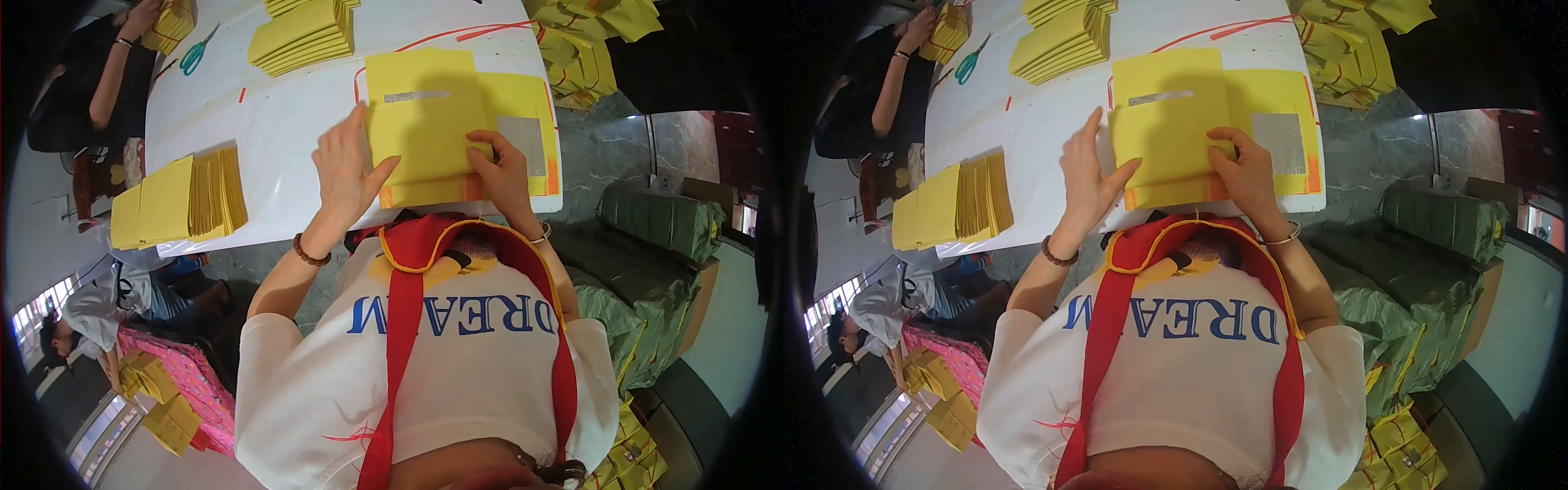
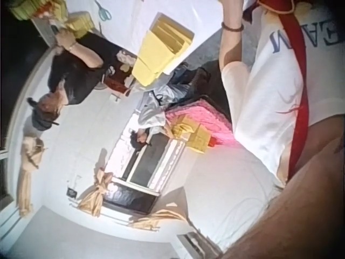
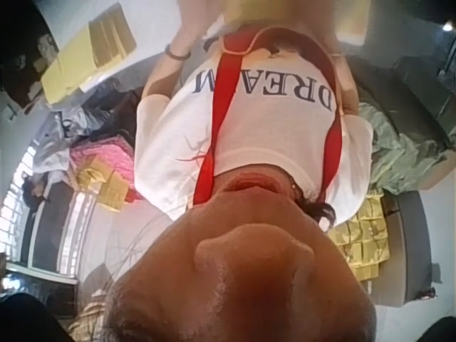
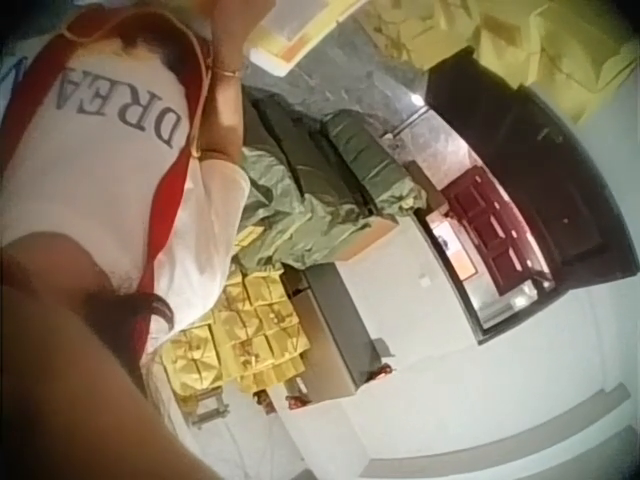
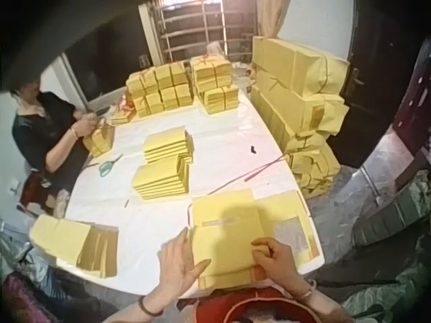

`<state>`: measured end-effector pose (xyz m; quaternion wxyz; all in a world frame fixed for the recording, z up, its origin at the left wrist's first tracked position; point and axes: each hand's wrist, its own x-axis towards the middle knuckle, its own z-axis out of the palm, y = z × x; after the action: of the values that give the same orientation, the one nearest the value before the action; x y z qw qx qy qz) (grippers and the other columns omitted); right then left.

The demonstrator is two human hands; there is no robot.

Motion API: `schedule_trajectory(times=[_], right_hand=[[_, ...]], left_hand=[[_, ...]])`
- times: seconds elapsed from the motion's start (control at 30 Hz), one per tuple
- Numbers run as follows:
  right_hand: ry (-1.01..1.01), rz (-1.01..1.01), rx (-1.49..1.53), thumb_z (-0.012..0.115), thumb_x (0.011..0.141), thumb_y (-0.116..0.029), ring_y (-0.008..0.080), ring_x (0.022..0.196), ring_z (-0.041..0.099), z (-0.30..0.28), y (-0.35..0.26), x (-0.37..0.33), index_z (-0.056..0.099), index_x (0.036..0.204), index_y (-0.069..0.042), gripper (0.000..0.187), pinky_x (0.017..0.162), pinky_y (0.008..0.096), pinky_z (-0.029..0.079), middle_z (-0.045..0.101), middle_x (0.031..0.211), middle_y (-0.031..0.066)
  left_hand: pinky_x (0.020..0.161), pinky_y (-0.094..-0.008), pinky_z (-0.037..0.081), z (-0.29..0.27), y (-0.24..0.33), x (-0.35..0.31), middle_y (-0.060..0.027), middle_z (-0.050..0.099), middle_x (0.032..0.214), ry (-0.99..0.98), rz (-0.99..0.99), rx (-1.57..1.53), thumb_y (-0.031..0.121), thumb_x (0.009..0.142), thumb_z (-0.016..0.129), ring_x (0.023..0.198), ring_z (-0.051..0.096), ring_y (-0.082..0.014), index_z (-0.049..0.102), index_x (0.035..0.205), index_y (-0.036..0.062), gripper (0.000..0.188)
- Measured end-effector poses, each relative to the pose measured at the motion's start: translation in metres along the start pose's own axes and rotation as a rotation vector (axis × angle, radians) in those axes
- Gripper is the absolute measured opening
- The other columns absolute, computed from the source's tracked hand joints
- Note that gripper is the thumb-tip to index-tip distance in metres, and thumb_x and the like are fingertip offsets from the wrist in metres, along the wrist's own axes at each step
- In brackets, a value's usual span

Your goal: Applying foil squares to sheets of yellow paper and stacking them for processing.

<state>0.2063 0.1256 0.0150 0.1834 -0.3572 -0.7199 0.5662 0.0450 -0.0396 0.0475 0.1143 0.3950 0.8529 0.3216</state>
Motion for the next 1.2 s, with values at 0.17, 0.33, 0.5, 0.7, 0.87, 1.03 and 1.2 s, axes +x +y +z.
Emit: schedule_trajectory(times=[0.17, 0.33, 0.5, 0.7, 0.87, 1.03, 1.2], right_hand=[[0.043, -0.056, 0.001, 0.061, 0.079, -0.013, 0.0088, 0.062, 0.055, 0.002, 0.000, -0.001, 0.064, 0.099, -0.004, 0.023, 0.058, 0.0250, 0.045, 0.063, 0.071, 0.0080], [0.006, -0.018, -0.025, 0.061, 0.079, -0.014, 0.0119, 0.069, 0.059, 0.000, -0.001, 0.000, 0.065, 0.100, -0.005, 0.023, 0.062, 0.0261, 0.046, 0.064, 0.079, 0.0098], [0.177, -0.367, -0.670, 0.064, 0.080, -0.024, 0.0215, 0.107, 0.055, 0.002, -0.009, -0.014, 0.059, 0.115, -0.013, 0.037, 0.090, 0.0422, 0.040, 0.057, 0.118, 0.0101], [-0.199, -0.643, -0.967, 0.055, 0.084, -0.048, 0.0295, 0.133, 0.029, 0.004, 0.005, -0.031, 0.038, 0.136, -0.015, 0.065, 0.101, 0.0622, 0.016, 0.033, 0.143, 0.0116], [-0.258, -0.521, -0.785, 0.046, 0.088, -0.048, 0.0310, 0.136, 0.022, 0.004, 0.009, -0.028, 0.031, 0.140, -0.010, 0.066, 0.106, 0.0595, 0.010, 0.027, 0.146, 0.0146], [-0.396, -0.186, 0.071, 0.048, 0.091, -0.025, 0.0267, 0.134, 0.028, -0.022, -0.015, -0.016, 0.026, 0.142, -0.009, 0.058, 0.108, 0.0432, 0.019, 0.033, 0.143, 0.0163], [-0.161, -0.163, 0.317, 0.049, 0.091, -0.009, 0.0216, 0.128, 0.037, -0.028, -0.017, -0.010, 0.030, 0.140, -0.008, 0.053, 0.104, 0.0325, 0.028, 0.044, 0.135, 0.0136]], left_hand=[[0.097, -0.0477, 0.030, 0.013, 0.025, 0.012, -0.0138, 0.039, 0.135, 0.121, 0.558, 0.252, 0.024, 0.077, 0.068, 0.122, 0.036, -0.0359, 0.050, 0.126, 0.0116, 0.053], [0.099, -0.0478, 0.028, 0.048, 0.017, 0.013, -0.0150, 0.040, 0.134, -0.052, 0.574, 0.249, 0.031, 0.083, 0.061, 0.124, 0.033, -0.0347, 0.049, 0.127, 0.0109, 0.050], [0.101, -0.0488, 0.025, 0.052, 0.014, 0.012, -0.0149, 0.038, 0.135, -0.087, 0.563, 0.248, 0.031, 0.081, 0.063, 0.126, 0.030, -0.0344, 0.047, 0.129, 0.0110, 0.054], [0.102, -0.0489, 0.024, 0.051, 0.009, 0.012, -0.0145, 0.038, 0.134, -0.094, 0.568, 0.182, 0.027, 0.075, 0.067, 0.126, 0.030, -0.0345, 0.046, 0.129, 0.0074, 0.062], [0.098, -0.0476, 0.028, 0.036, 0.007, 0.014, -0.0160, 0.040, 0.132, -0.146, 0.640, 0.054, 0.027, 0.073, 0.068, 0.121, 0.035, -0.0334, 0.046, 0.128, 0.0039, 0.064], [0.088, -0.0403, 0.039, 0.033, 0.021, 0.010, -0.0172, 0.048, 0.123, -0.174, 0.710, 0.345, 0.026, 0.073, 0.066, 0.109, 0.046, -0.0315, 0.049, 0.122, -0.0005, 0.059], [0.081, -0.0353, 0.047, 0.018, 0.014, 0.026, -0.0163, 0.058, 0.111, -0.180, 0.775, 0.236, 0.010, 0.071, 0.060, 0.095, 0.056, -0.0304, 0.054, 0.116, -0.0003, 0.046]])
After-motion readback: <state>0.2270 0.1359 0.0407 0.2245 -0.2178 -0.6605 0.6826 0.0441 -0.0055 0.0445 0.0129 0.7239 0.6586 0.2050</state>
